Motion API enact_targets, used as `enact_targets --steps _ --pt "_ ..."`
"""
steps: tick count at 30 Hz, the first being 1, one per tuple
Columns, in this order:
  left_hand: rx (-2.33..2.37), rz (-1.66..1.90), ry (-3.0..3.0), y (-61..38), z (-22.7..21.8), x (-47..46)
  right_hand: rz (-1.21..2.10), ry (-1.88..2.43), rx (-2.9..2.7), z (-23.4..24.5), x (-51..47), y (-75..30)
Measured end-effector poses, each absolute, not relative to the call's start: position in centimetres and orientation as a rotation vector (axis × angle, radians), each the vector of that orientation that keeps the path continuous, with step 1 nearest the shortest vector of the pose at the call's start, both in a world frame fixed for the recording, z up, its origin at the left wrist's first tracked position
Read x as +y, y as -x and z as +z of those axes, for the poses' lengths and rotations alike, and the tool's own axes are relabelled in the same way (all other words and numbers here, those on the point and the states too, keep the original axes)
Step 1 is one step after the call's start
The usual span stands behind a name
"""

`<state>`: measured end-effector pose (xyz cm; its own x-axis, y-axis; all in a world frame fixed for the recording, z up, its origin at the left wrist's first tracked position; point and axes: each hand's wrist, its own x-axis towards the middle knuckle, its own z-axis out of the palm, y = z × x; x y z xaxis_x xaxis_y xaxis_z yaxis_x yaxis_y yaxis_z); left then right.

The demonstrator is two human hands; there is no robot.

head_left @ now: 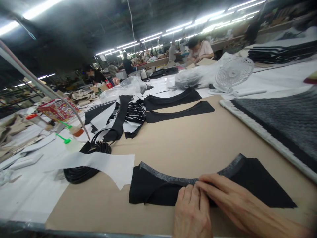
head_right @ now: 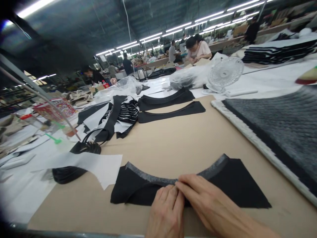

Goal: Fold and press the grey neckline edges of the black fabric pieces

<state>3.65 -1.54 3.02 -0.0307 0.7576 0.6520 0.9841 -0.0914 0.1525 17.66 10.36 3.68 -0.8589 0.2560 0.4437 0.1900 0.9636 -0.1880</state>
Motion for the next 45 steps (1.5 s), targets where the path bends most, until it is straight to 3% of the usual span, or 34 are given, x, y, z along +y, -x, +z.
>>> enact_targets --steps 4,10,15,19,23,26,28,36,45 --pt "-1.873 -1.139 1.871 -0.1 4.4 -3.4 0.005 0.157 -2.654 3.3 9.7 -16.0" --pt "-2.017 -0.625 1.977 7.2 3.5 -8.2 -0.19 0.136 -2.708 3.8 10.0 -17.5" --pt "-2.089 -0.738 1.955 8.5 2.5 -9.5 -0.274 0.221 -2.65 3.9 9.3 -17.4" --pt "-2.769 -1.291 1.655 7.6 4.5 -7.5 -0.307 0.213 -2.685 3.7 9.0 -17.6" --pt "-3.454 -2.35 0.922 6.0 6.6 -4.8 -0.216 0.216 -2.723 3.9 8.9 -17.5" --pt "-3.272 -3.125 0.278 4.8 6.9 -3.3 -0.129 0.229 -2.697 3.8 8.9 -17.2" --pt "-3.076 -3.302 0.088 4.4 6.9 -2.7 -0.087 0.228 -2.697 3.7 9.0 -17.0" --pt "-2.867 -3.083 0.222 6.3 7.6 -2.2 0.076 0.171 -2.624 5.4 9.5 -16.1" --pt "-3.113 -2.713 0.542 8.7 8.3 -1.2 0.069 0.097 -2.656 6.0 10.0 -15.6"
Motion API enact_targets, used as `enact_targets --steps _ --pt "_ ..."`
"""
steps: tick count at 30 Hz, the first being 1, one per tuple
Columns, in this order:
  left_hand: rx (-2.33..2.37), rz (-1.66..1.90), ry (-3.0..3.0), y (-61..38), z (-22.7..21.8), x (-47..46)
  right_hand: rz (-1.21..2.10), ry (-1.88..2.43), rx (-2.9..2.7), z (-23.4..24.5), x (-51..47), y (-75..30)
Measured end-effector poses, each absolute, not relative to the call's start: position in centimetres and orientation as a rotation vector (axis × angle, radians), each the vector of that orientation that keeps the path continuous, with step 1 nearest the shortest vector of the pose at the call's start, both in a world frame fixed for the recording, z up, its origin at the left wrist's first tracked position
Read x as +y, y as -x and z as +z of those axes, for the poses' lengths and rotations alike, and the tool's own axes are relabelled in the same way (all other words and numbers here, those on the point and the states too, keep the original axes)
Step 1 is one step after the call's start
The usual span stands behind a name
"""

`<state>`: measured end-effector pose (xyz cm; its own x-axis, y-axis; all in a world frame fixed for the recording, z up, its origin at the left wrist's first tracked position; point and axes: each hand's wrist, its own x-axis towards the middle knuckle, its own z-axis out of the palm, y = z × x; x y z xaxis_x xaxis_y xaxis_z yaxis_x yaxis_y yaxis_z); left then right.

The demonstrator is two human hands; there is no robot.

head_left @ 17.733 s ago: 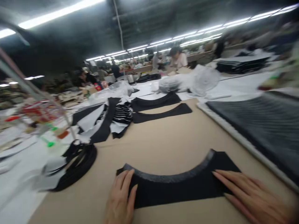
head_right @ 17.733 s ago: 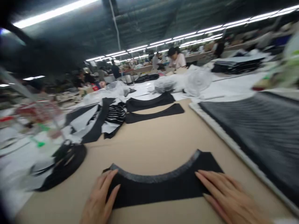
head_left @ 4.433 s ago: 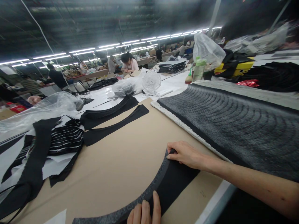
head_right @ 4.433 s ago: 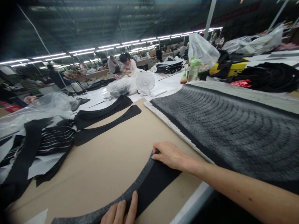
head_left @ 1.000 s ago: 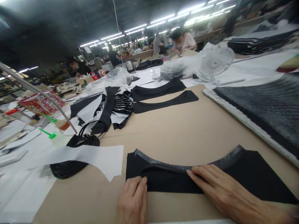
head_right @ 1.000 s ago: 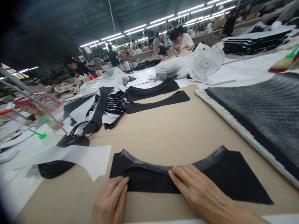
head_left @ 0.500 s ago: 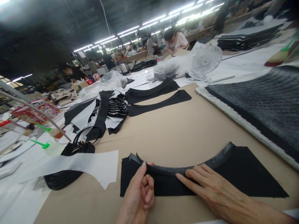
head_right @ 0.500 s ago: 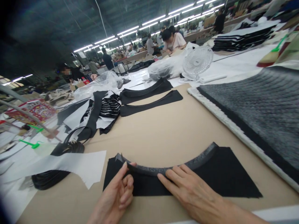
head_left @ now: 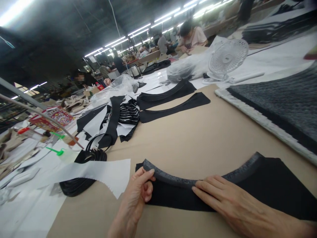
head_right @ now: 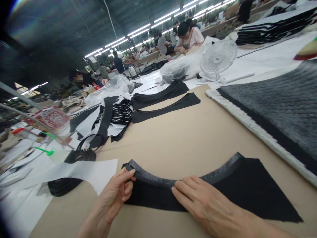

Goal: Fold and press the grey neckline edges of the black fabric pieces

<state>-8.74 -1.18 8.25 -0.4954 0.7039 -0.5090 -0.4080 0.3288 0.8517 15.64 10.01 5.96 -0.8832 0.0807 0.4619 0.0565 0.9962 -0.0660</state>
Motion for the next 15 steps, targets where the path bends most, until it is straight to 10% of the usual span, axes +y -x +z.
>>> enact_targets --steps 15 --pt "2.109 1.091 -0.705 11.2 5.4 -1.0 -0.004 0.137 -2.786 2.5 9.9 -16.5"
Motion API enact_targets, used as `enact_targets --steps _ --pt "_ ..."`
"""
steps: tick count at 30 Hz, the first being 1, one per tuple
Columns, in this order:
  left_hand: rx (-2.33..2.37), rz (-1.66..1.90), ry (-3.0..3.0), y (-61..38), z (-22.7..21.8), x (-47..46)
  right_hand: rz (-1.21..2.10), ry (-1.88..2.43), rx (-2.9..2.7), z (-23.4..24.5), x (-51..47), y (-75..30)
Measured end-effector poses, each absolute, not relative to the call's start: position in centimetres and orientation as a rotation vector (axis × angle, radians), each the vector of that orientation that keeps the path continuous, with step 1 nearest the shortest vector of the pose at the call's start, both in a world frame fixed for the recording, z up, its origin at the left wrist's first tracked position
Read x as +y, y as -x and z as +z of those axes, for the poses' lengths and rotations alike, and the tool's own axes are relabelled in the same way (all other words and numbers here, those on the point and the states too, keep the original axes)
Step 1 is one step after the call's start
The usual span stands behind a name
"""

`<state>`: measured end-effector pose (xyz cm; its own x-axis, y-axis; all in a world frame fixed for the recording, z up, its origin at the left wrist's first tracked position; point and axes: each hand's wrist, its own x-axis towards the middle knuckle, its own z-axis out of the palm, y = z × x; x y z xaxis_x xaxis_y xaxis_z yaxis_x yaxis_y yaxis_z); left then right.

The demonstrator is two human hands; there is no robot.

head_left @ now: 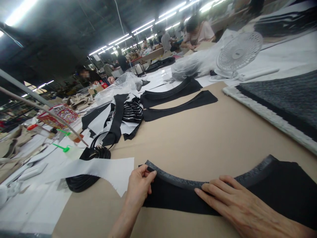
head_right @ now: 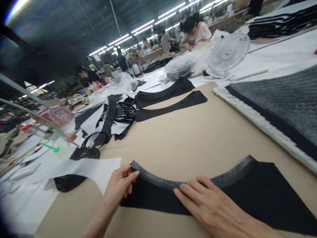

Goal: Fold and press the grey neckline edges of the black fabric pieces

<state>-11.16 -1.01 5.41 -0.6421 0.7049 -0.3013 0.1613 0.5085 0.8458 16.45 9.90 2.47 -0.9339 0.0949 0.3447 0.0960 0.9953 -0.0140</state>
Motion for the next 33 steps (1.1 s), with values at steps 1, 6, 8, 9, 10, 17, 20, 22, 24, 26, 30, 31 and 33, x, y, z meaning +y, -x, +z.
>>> enact_targets --steps 1,6,8,9,10,17,20,22,24,26,30,31,33 --pt "2.12 1.084 -0.72 11.2 5.4 -1.0 0.0 0.135 -2.787 2.4 9.9 -16.4" --pt "2.154 1.036 -0.769 10.9 5.6 -0.9 -0.011 0.095 -2.796 2.0 10.0 -16.4" --pt "2.174 1.021 -0.772 10.8 5.5 -0.8 0.009 0.096 -2.782 1.8 10.0 -16.3" --pt "2.184 1.015 -0.773 10.8 5.5 -0.8 0.017 0.094 -2.77 1.6 10.0 -16.2" --pt "2.195 1.011 -0.774 10.7 5.4 -0.8 0.02 0.096 -2.756 1.5 10.0 -16.2" --pt "2.286 0.998 -0.794 10.4 4.9 -0.7 -0.085 0.086 -2.743 0.1 10.0 -16.1" --pt "2.333 0.987 -0.797 10.2 5.0 -0.6 -0.122 0.065 -2.743 0.1 10.0 -16.1" --pt "2.357 0.982 -0.8 10.2 5.0 -0.6 -0.127 0.049 -2.741 0.4 10.1 -15.9" --pt "2.376 0.978 -0.802 10.1 5.0 -0.6 -0.124 0.052 -2.71 1.0 10.1 -15.5" --pt "2.391 0.977 -0.803 10.1 5.0 -0.7 -0.117 0.057 -2.672 1.6 10.2 -15.2" --pt "2.395 0.984 -0.788 10.1 4.9 -0.7 -0.115 0.046 -2.635 2.5 10.0 -14.7" --pt "2.393 0.988 -0.782 10.1 4.9 -0.7 -0.123 0.039 -2.622 2.6 10.0 -14.6" --pt "2.385 1.0 -0.765 10.1 4.9 -0.7 -0.158 0.061 -2.588 2.8 9.9 -14.5"
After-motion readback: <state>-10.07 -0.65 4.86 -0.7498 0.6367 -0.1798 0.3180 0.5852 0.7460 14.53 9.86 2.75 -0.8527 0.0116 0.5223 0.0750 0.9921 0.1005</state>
